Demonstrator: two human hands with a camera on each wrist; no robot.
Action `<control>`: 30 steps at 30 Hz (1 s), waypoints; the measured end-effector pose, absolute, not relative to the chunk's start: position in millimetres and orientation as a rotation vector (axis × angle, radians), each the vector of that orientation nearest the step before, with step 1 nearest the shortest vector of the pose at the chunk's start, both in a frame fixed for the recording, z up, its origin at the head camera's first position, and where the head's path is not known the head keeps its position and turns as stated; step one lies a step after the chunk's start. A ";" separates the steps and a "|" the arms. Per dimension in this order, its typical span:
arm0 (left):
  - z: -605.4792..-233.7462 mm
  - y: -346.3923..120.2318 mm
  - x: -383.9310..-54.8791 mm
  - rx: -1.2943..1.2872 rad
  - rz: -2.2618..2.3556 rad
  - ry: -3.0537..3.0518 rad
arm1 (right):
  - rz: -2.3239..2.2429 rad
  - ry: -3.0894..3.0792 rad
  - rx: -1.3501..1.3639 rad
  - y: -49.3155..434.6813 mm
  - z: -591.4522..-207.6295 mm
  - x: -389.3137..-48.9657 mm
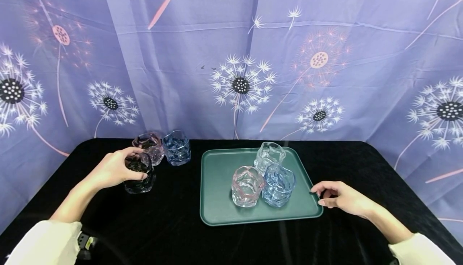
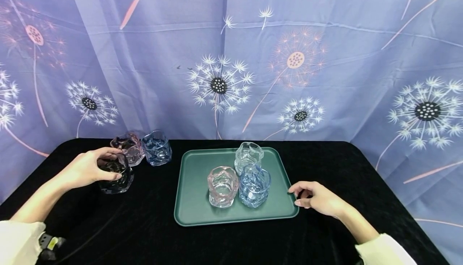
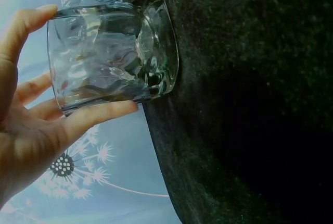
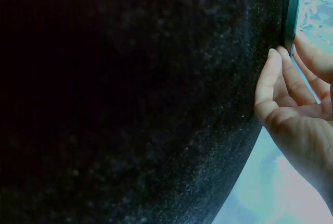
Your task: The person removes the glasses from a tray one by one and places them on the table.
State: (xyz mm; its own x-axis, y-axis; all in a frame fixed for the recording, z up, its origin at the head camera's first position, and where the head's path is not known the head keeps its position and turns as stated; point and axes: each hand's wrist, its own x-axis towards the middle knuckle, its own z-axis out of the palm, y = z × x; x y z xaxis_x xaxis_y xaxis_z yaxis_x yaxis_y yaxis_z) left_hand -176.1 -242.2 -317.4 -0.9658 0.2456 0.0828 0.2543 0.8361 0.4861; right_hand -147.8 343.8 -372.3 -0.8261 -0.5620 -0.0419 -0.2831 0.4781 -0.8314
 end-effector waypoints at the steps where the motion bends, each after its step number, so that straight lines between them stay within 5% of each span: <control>1: -317.4 -242.6 -176.5 -0.408 -0.796 -2.993 | -1.277 2.417 -0.715 344.0 -371.9 -147.6; 30: -322.4 -256.6 -177.2 -0.430 -0.938 -2.999 | -1.278 2.434 -0.744 342.5 -372.5 -146.7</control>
